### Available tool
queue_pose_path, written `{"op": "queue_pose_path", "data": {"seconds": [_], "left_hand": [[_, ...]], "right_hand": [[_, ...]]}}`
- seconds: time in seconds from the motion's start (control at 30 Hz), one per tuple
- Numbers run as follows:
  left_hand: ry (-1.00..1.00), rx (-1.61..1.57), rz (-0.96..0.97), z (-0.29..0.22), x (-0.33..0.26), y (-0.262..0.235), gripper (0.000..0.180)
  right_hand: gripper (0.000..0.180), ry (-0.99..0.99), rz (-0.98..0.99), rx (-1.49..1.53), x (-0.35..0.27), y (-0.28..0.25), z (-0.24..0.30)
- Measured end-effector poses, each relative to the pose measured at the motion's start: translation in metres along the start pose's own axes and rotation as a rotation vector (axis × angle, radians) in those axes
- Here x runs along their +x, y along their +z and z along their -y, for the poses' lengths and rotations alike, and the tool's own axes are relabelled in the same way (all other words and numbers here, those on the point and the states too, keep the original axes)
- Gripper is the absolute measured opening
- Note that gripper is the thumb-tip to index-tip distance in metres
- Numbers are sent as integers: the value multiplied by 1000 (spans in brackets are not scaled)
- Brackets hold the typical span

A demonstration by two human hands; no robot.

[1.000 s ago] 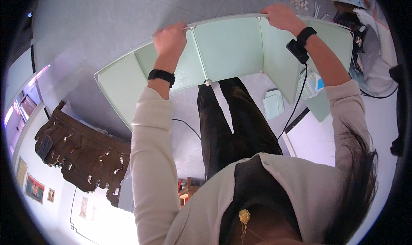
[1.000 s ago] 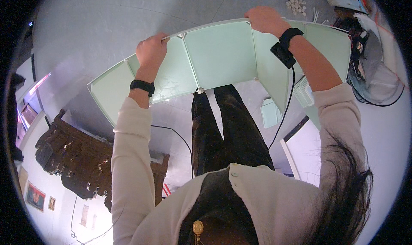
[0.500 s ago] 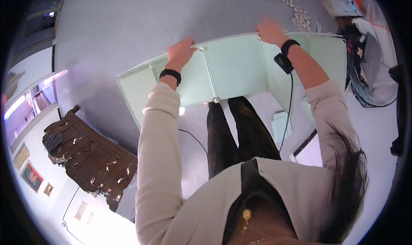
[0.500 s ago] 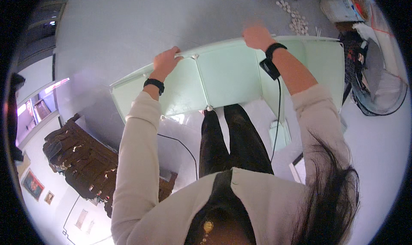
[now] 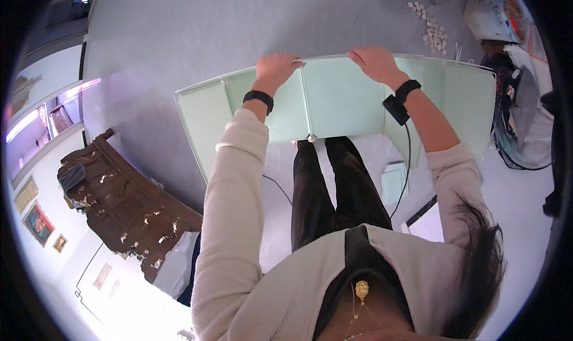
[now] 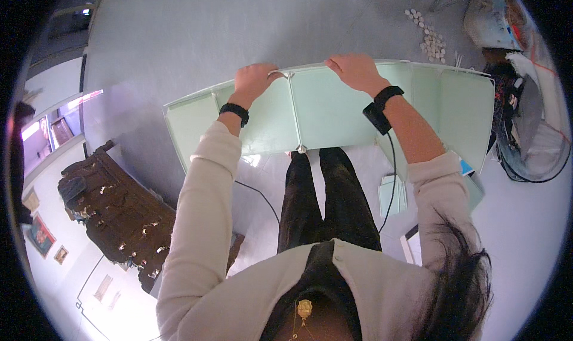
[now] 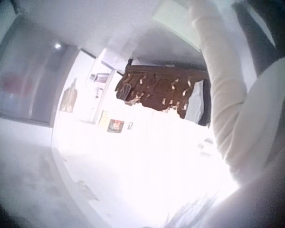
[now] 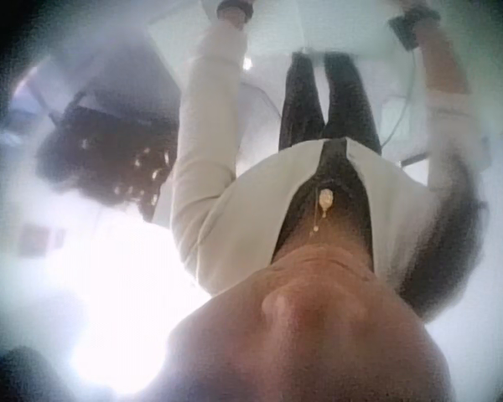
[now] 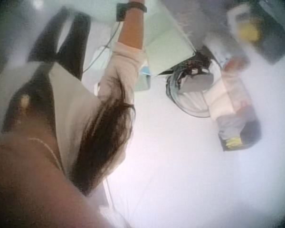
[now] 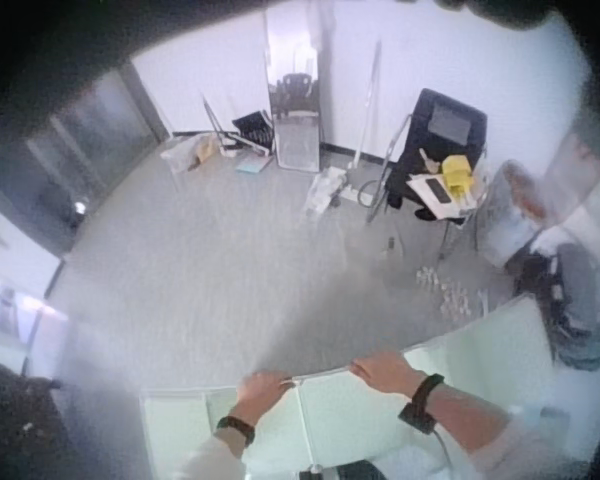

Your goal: The person assembles a light green modular shelving unit by connecting flat panels with white corner connectors. They pick panels from a stack, align edges, and press connectors to join sections, gradually building a multi-compartment structure on the floor.

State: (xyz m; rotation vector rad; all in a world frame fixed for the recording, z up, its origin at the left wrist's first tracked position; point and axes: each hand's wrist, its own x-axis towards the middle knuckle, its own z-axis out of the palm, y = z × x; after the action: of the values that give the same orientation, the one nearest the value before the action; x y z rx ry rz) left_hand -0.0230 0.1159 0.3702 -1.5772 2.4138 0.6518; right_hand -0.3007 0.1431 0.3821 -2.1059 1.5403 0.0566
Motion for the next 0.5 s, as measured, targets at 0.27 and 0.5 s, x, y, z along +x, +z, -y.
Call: {"op": "queue_pose_path", "data": {"seconds": [0.27,0.5], "left_hand": [[8,54,-3,1,5,6,19],[45,76,-59,2,8,14,16]], "right_hand": [[34,-44,-28,-88,6,13,-2],[33,-116,-132,-173,7,17,-7]]}}
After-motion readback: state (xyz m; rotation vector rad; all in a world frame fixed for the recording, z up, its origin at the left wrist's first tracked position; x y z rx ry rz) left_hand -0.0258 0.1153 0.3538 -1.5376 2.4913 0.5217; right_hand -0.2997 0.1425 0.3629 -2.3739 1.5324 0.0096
